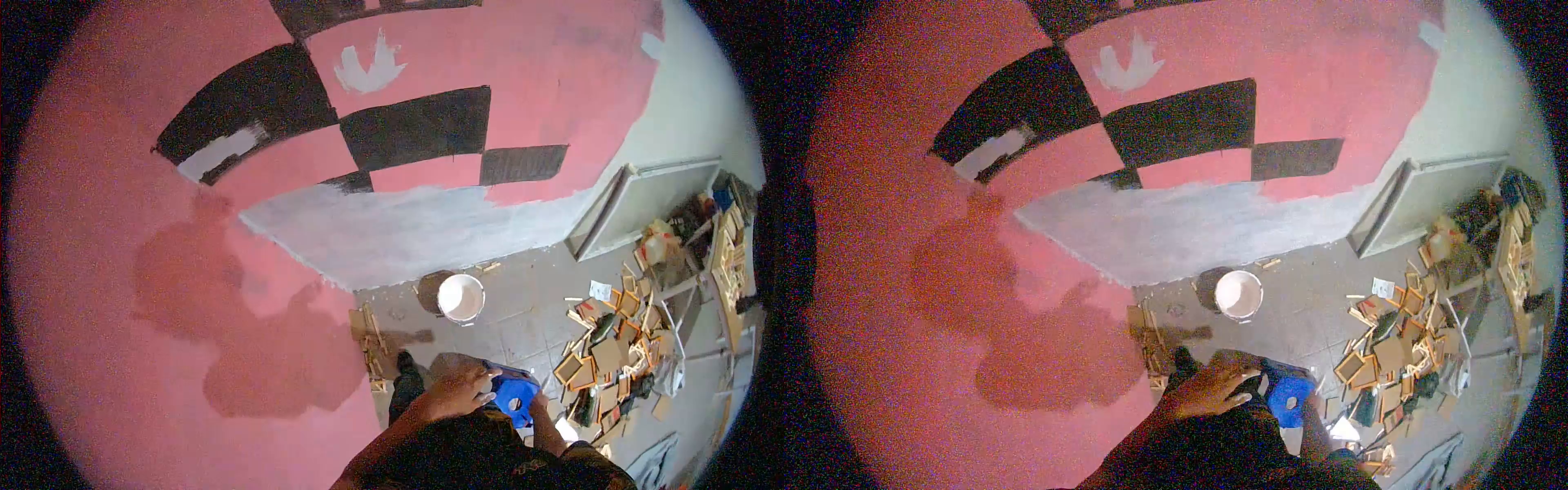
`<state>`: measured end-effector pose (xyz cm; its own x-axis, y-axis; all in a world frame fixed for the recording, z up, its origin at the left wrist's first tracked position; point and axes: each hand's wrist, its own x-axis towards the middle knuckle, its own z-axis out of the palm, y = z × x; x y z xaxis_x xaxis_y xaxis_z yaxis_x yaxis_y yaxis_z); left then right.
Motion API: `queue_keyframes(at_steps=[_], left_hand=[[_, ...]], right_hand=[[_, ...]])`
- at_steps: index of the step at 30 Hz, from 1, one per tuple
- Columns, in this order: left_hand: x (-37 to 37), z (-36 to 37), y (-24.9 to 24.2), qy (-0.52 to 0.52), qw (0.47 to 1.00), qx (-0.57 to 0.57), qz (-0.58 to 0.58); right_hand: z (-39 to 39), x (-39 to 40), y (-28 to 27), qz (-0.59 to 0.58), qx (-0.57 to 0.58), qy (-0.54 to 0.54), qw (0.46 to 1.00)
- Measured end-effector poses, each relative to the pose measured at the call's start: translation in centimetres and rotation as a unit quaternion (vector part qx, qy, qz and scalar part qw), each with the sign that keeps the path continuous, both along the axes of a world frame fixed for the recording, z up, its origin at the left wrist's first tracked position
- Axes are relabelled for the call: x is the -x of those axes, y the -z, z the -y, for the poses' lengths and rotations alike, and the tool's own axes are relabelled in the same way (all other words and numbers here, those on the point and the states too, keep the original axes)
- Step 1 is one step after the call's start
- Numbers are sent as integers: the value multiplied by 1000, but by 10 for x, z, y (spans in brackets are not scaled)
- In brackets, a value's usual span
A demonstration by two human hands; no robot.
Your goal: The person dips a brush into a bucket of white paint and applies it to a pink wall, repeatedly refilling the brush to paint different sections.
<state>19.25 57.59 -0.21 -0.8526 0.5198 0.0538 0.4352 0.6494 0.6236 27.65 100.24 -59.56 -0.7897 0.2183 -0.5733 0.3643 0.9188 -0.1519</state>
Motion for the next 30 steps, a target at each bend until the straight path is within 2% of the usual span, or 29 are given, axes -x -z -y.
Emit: queue_keyframes(at_steps=[1,2,5,9,14,17,18,19,20,22,23,24,25,26,30], left_hand=[[-5,-4,-6,-11,997,14,73],[-10,-4,-10,-20,988,29,148],[-25,1,12,-54,982,-5,179],[-47,14,49,-100,986,-76,108],[-47,16,55,-145,958,-157,194],[-25,27,15,-137,948,-198,206],[-35,27,49,-186,939,-208,203],[-34,30,56,-179,943,-202,193],[-29,36,64,-174,948,-197,180],[-15,54,78,-167,956,-183,154],[-12,64,83,-167,954,-178,174],[-7,75,87,-166,952,-171,193],[2,88,92,-165,951,-161,203],[14,102,84,-166,935,-176,261],[36,144,97,-123,941,-214,233]], right_hand=[[7,-1,-33,16,60,100,993],[10,-4,-48,22,88,143,986],[8,-11,-74,33,128,193,972],[9,-9,-82,17,164,204,965],[26,7,-94,-3,253,270,929],[36,18,-112,-8,320,357,878],[38,21,-115,-9,326,379,866],[41,24,-116,-16,318,390,864],[27,29,-82,0,221,338,915],[44,44,-95,-53,205,269,939],[60,41,-114,-72,195,237,949],[88,42,-161,-73,333,290,894],[86,50,-159,14,307,325,894],[93,56,-157,25,229,272,934],[134,76,-143,18,168,149,974]])
